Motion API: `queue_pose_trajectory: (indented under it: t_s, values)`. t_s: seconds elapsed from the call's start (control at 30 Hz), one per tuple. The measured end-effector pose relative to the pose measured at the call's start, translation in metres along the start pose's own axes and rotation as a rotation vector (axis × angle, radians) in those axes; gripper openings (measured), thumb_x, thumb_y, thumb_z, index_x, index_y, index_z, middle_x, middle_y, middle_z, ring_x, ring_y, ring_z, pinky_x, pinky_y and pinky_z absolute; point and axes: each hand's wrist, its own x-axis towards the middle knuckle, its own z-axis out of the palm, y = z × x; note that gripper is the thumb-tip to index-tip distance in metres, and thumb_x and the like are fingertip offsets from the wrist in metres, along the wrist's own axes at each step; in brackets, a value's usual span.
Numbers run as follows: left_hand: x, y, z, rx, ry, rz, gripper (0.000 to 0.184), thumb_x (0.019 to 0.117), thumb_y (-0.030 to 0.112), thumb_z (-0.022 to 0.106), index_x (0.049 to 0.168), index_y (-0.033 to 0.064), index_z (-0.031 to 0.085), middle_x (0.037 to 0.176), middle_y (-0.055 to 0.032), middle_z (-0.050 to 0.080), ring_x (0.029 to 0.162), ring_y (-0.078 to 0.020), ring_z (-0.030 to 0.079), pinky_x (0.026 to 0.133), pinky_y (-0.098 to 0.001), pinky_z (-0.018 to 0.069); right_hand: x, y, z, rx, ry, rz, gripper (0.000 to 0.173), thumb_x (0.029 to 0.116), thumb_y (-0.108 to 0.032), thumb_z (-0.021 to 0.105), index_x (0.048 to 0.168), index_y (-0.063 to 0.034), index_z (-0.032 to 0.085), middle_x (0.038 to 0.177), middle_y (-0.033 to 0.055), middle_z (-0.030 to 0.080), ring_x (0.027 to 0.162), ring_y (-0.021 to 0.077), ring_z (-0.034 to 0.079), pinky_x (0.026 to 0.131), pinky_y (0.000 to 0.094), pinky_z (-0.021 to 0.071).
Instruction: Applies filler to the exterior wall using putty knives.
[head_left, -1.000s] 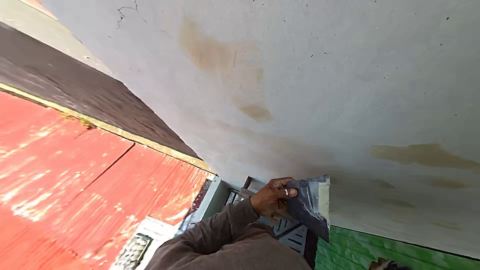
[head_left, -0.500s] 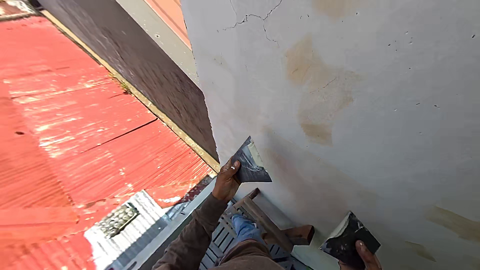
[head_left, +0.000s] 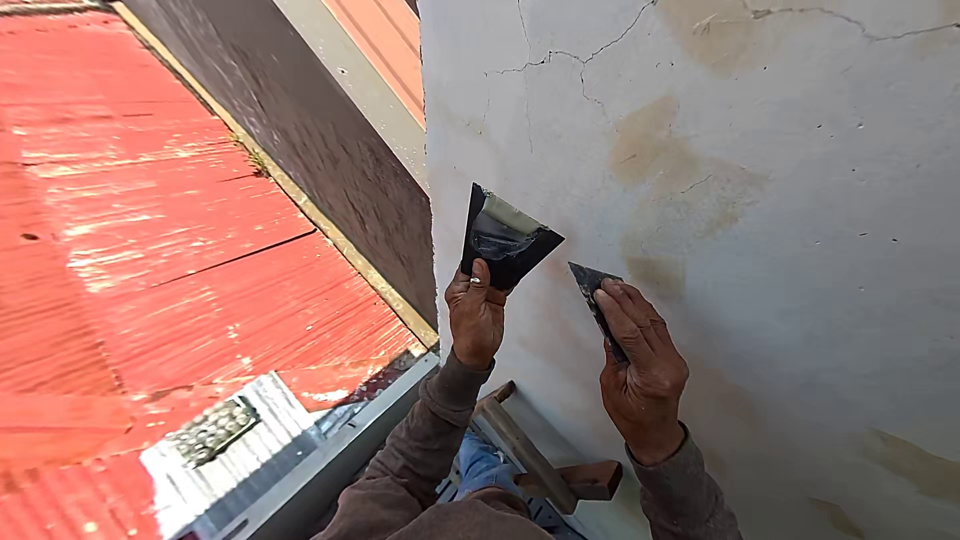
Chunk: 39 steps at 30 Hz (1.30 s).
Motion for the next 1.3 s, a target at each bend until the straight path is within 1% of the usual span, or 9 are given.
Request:
queue_pose_trajectory:
  t_s: [0.07, 0.27, 0.47, 0.73, 0.83, 0.9, 0.97, 1.2, 1.3]
  values:
    - [-0.005, -0.002, 0.005, -0.010, -0.005, -0.014, 0.027, 0.1060, 0.027, 0.055, 0.126, 0.0120, 0.065, 0.119, -0.0108, 0.070, 0.108, -0.0232, 0.070, 0.095, -0.0465, 0.0584, 0.007, 0.001, 0.017, -0.066, -0.016, -0.072, 0.044, 0.1001, 0.000, 0.047, 0.135, -0.0137, 0.069, 0.140, 0.0132, 0.065, 0.135, 0.0321, 0.056, 0.117, 0.0508, 0.0426]
    - [-0.015, -0.005, 0.014, -0.053, -0.050, 0.038, 0.028, 0.1053, 0.024, 0.057, 0.127, 0.0093, 0.065, 0.119, -0.0124, 0.070, 0.107, -0.0223, 0.070, 0.096, -0.0446, 0.0580, 0.022, -0.006, 0.042, -0.127, 0.054, -0.168, 0.048, 0.0986, 0.001, 0.048, 0.142, -0.0156, 0.063, 0.149, 0.0122, 0.057, 0.143, 0.0304, 0.048, 0.121, 0.0523, 0.0358]
    - [-0.017, -0.013, 0.024, -0.031, -0.028, 0.140, 0.026, 0.1042, 0.022, 0.059, 0.126, 0.0088, 0.067, 0.117, -0.0112, 0.071, 0.107, -0.0208, 0.070, 0.096, -0.0429, 0.0579, 0.028, -0.024, 0.052, -0.066, 0.165, -0.122, 0.043, 0.0993, 0.001, 0.050, 0.139, -0.0095, 0.064, 0.144, 0.0147, 0.061, 0.139, 0.0305, 0.054, 0.117, 0.0487, 0.0434]
    - [-0.023, -0.020, 0.041, -0.037, -0.064, 0.180, 0.026, 0.1044, 0.018, 0.058, 0.126, 0.0084, 0.068, 0.114, -0.0094, 0.072, 0.103, -0.0166, 0.071, 0.096, -0.0381, 0.0579, 0.031, -0.025, 0.057, -0.026, 0.231, -0.109, 0.042, 0.0995, 0.000, 0.051, 0.138, -0.0097, 0.065, 0.144, 0.0155, 0.061, 0.138, 0.0313, 0.054, 0.117, 0.0506, 0.0444]
    - [-0.022, -0.020, 0.040, 0.034, -0.144, 0.204, 0.026, 0.1039, 0.019, 0.059, 0.127, 0.0124, 0.070, 0.114, -0.0039, 0.073, 0.101, -0.0101, 0.070, 0.092, -0.0311, 0.0577, 0.032, -0.026, 0.058, 0.042, 0.212, -0.070, 0.042, 0.0996, 0.001, 0.051, 0.137, -0.0105, 0.066, 0.145, 0.0126, 0.061, 0.139, 0.0300, 0.053, 0.118, 0.0498, 0.0436]
    - [-0.017, -0.020, 0.034, 0.094, -0.204, 0.213, 0.028, 0.1033, 0.023, 0.060, 0.128, 0.0140, 0.070, 0.116, -0.0021, 0.073, 0.102, -0.0092, 0.070, 0.093, -0.0311, 0.0577, 0.033, -0.022, 0.054, 0.072, 0.186, -0.055, 0.042, 0.0997, 0.001, 0.051, 0.136, -0.0119, 0.067, 0.145, 0.0107, 0.062, 0.139, 0.0282, 0.054, 0.117, 0.0493, 0.0443]
    - [-0.013, -0.020, 0.029, 0.133, -0.237, 0.216, 0.027, 0.1036, 0.024, 0.060, 0.127, 0.0145, 0.070, 0.115, -0.0010, 0.073, 0.099, -0.0077, 0.069, 0.089, -0.0295, 0.0577, 0.033, -0.018, 0.051, 0.082, 0.155, -0.060, 0.043, 0.0998, 0.001, 0.051, 0.136, -0.0128, 0.068, 0.145, 0.0096, 0.062, 0.139, 0.0271, 0.054, 0.118, 0.0492, 0.0436]
    - [-0.001, -0.010, 0.025, 0.202, -0.329, 0.220, 0.034, 0.1058, 0.030, 0.056, 0.133, 0.0136, 0.066, 0.124, -0.0010, 0.070, 0.109, -0.0102, 0.068, 0.097, -0.0340, 0.0570, 0.036, -0.015, 0.040, 0.120, 0.068, -0.071, 0.044, 0.0984, 0.003, 0.050, 0.134, -0.0120, 0.069, 0.143, 0.0105, 0.063, 0.138, 0.0262, 0.055, 0.117, 0.0466, 0.0454]
    - [0.010, 0.002, 0.026, 0.201, -0.347, 0.242, 0.032, 0.1058, 0.034, 0.055, 0.129, 0.0150, 0.068, 0.120, 0.0003, 0.070, 0.106, -0.0088, 0.067, 0.093, -0.0315, 0.0569, 0.046, -0.017, 0.025, 0.158, -0.016, -0.096, 0.042, 0.1001, 0.003, 0.050, 0.135, -0.0117, 0.069, 0.142, 0.0088, 0.064, 0.138, 0.0245, 0.056, 0.116, 0.0442, 0.0476]
